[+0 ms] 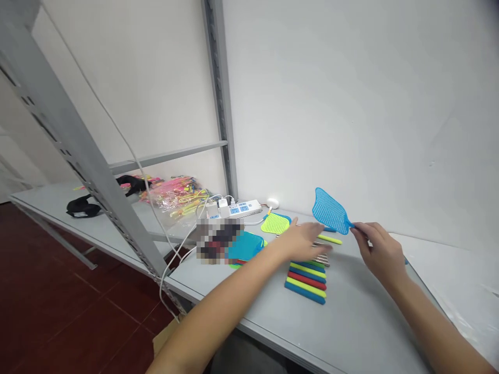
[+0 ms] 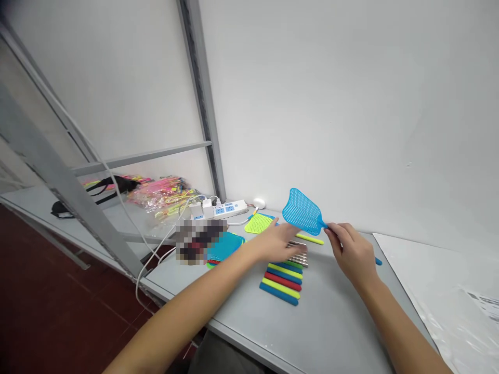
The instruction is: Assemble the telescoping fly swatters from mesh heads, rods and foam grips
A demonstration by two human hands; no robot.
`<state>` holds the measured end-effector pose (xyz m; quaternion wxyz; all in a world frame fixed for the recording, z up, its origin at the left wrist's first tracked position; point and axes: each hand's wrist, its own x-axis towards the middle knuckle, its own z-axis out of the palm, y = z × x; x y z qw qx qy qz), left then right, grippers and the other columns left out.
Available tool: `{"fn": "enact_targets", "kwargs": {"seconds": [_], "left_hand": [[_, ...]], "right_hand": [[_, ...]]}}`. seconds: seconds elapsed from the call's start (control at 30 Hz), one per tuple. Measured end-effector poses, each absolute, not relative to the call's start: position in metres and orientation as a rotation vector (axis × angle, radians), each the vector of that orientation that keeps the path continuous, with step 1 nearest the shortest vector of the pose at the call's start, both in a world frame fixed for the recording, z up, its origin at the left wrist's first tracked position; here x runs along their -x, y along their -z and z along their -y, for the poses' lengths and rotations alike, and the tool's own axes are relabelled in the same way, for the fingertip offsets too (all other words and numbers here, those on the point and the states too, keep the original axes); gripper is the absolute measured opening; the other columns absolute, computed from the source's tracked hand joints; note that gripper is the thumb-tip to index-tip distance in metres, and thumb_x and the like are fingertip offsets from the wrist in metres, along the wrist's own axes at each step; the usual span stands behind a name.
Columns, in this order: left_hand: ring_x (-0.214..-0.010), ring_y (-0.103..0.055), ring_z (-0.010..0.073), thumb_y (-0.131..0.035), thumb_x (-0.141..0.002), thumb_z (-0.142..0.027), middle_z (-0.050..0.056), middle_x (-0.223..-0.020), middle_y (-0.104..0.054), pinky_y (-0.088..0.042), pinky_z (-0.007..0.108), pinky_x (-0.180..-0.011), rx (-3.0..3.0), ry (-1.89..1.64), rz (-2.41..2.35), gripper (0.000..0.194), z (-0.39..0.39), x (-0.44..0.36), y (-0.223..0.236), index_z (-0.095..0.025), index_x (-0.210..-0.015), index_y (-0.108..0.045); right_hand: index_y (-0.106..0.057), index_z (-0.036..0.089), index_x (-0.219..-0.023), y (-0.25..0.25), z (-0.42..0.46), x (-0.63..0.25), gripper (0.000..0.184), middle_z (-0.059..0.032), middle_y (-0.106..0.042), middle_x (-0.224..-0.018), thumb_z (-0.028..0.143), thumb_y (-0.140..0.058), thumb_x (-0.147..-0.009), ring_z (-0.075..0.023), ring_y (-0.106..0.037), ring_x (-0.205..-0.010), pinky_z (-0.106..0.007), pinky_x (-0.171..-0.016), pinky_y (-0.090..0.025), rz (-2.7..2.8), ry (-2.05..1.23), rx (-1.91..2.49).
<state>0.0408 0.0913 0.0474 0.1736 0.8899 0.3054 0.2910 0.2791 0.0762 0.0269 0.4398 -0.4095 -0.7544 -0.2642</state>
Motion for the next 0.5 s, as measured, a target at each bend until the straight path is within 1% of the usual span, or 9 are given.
{"fn": "enact_targets", "kwargs": {"seconds": [0.07,0.13,0.23,0.27,0.3,0.33,0.4,0.43,0.5], "left_hand": [[-0.115,-0.06,0.0268,-0.052,-0.091,-0.037,0.009,-0.122,-0.066,-0.04,0.044,-0.103,-2.467,-0.985,-0.844,0.04,-0.114,-0.045,-0.056,-0.023,-0.129,-0.056],[-0.111,-0.061,0.0233,-0.047,-0.093,-0.029,0.01,-0.124,-0.063,-0.046,0.038,-0.095,-2.396,-1.149,-0.866,0.041,-0.125,-0.043,-0.053,-0.021,-0.133,-0.048],[-0.119,-0.054,0.0261,-0.059,-0.087,-0.031,0.021,-0.145,-0.038,-0.046,0.041,-0.094,-2.274,-1.422,-0.955,0.075,-0.119,-0.028,-0.036,-0.018,-0.148,-0.018],[-0.125,-0.049,0.0277,-0.067,-0.082,-0.033,0.021,-0.148,-0.033,-0.043,0.044,-0.099,-2.275,-1.534,-0.947,0.085,-0.114,-0.021,-0.031,-0.02,-0.148,-0.016],[-0.128,-0.045,0.03,-0.072,-0.077,-0.034,0.02,-0.148,-0.034,-0.04,0.047,-0.102,-2.362,-1.656,-0.886,0.086,-0.109,-0.014,-0.028,-0.022,-0.146,-0.022],[-0.13,-0.043,0.0309,-0.075,-0.075,-0.033,0.017,-0.146,-0.039,-0.036,0.049,-0.105,-2.477,-1.722,-0.817,0.079,-0.105,-0.007,-0.026,-0.025,-0.142,-0.033],[-0.127,-0.048,0.0286,-0.071,-0.079,-0.027,0.01,-0.132,-0.057,-0.028,0.052,-0.109,-2.701,-1.754,-0.683,0.05,-0.1,0.002,-0.029,-0.028,-0.125,-0.052],[-0.122,-0.054,0.0258,-0.067,-0.082,-0.024,0.007,-0.123,-0.064,-0.025,0.052,-0.111,-2.764,-1.722,-0.646,0.036,-0.099,0.005,-0.032,-0.028,-0.117,-0.058],[-0.109,-0.062,0.0212,-0.061,-0.086,-0.02,0.004,-0.108,-0.072,-0.023,0.05,-0.111,-2.798,-1.677,-0.612,0.022,-0.098,0.006,-0.038,-0.026,-0.107,-0.062]], "right_hand": [[-0.061,0.019,-0.105,-0.025,-0.074,-0.28,0.014,-0.0032,-0.069,-0.088,0.018,-0.061,-0.091,-0.013,-0.059,-0.065,-0.024,-0.058,-0.043,1.887,0.713,1.039],[-0.061,0.019,-0.102,-0.025,-0.069,-0.278,0.01,-0.0022,-0.068,-0.085,0.02,-0.06,-0.092,-0.0127,-0.057,-0.063,-0.025,-0.057,-0.04,1.939,0.718,1.071],[-0.06,0.019,-0.099,-0.025,-0.059,-0.27,0.006,-0.001,-0.066,-0.083,0.022,-0.057,-0.094,-0.0118,-0.055,-0.061,-0.025,-0.057,-0.038,2.091,0.625,1.082],[-0.059,0.019,-0.098,-0.025,-0.056,-0.266,0.006,-0.0008,-0.065,-0.082,0.022,-0.056,-0.095,-0.0117,-0.054,-0.06,-0.025,-0.056,-0.038,2.138,0.592,1.071],[-0.059,0.019,-0.098,-0.026,-0.053,-0.263,0.006,-0.0007,-0.065,-0.082,0.022,-0.055,-0.095,-0.0116,-0.054,-0.06,-0.025,-0.056,-0.037,2.168,0.564,1.062],[-0.059,0.019,-0.098,-0.026,-0.051,-0.261,0.006,-0.0008,-0.065,-0.082,0.022,-0.055,-0.095,-0.0118,-0.053,-0.061,-0.025,-0.056,-0.037,2.185,0.538,1.052],[-0.058,0.019,-0.099,-0.027,-0.049,-0.258,0.006,-0.0011,-0.065,-0.083,0.021,-0.055,-0.095,-0.0122,-0.053,-0.063,-0.026,-0.057,-0.037,2.18,0.496,1.04],[-0.058,0.019,-0.1,-0.028,-0.047,-0.258,0.006,-0.0013,-0.065,-0.083,0.02,-0.056,-0.094,-0.0125,-0.054,-0.064,-0.026,-0.058,-0.038,2.162,0.479,1.041],[-0.059,0.02,-0.1,-0.03,-0.045,-0.259,0.008,-0.0017,-0.066,-0.085,0.018,-0.058,-0.093,-0.0131,-0.056,-0.068,-0.026,-0.06,-0.04,2.13,0.446,1.035]]}}
